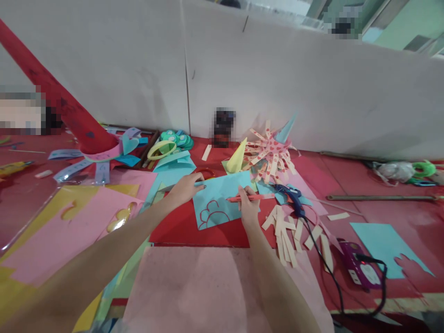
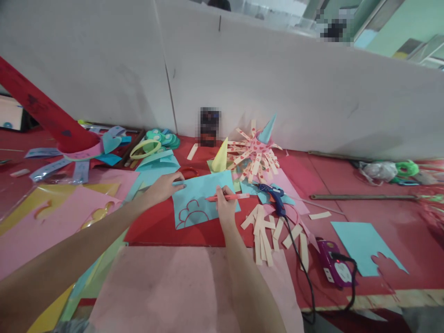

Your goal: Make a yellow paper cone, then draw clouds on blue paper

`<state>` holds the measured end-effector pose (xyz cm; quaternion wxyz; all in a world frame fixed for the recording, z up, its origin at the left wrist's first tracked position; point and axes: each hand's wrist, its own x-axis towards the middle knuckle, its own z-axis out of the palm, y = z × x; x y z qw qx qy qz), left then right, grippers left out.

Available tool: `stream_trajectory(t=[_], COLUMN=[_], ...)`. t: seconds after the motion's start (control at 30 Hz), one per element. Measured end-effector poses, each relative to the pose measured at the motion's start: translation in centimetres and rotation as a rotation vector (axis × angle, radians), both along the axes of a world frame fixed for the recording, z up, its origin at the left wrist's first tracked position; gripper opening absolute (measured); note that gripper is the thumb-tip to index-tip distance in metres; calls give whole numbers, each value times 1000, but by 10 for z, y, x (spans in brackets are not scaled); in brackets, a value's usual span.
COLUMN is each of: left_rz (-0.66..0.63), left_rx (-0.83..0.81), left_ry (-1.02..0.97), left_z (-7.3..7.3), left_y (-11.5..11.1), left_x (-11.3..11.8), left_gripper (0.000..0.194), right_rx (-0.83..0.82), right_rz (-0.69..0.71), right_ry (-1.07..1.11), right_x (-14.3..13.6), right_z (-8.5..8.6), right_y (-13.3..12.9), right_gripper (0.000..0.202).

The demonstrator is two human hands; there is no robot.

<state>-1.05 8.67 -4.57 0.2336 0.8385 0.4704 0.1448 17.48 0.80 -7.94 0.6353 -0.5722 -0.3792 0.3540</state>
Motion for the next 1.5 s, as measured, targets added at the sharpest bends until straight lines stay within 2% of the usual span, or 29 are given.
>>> stream_trajectory(t=[0.17,0.3,0.37,0.47,0.53,0.6,0.7,0.83,0.93,1.13,1.5], left_rz=[225,267,291,261,164,80,21,-3,-8,1,-1], left_rx=[-24,-23,81,305,339,316,240,126,85,92,75], left_ry=[-15,29,70,100,79,46,6,-76,-138,-182,-194], left_z=[-6,-13,-12,-8,-9,-14,-25,-37,-42,-45,-45], left_y=[-17,-26,-30,-35,-36,-35,-31,-25,-22,-20,-20], left_x=[-18,-26,-24,-15,-7,-1,3,0,-2,-2,-1], left_gripper=[7,7,10,12,9,13,15,13,9,7,7], right_rx=[-3,-61,-79,-77,-68,-64,-63,-72,-63,-107,-132], right_rz=[89,154,181,170,172,194,193,143,176,320,328], right_ry=[-57,-125,-138,-139,-137,-144,-159,-199,-253,-338,-419], right_x=[-1,-4,-6,-8,-8,-7,-6,-8,-14,-23,-22], right_z=[5,-2,-7,-12,-13,-13,-12,-8,-6,-9,-11], right_y=[-4,-2,0,1,0,0,-1,-2,-3,-1,-1], right_gripper=[39,39,40,40,40,40,38,34,35,36,35])
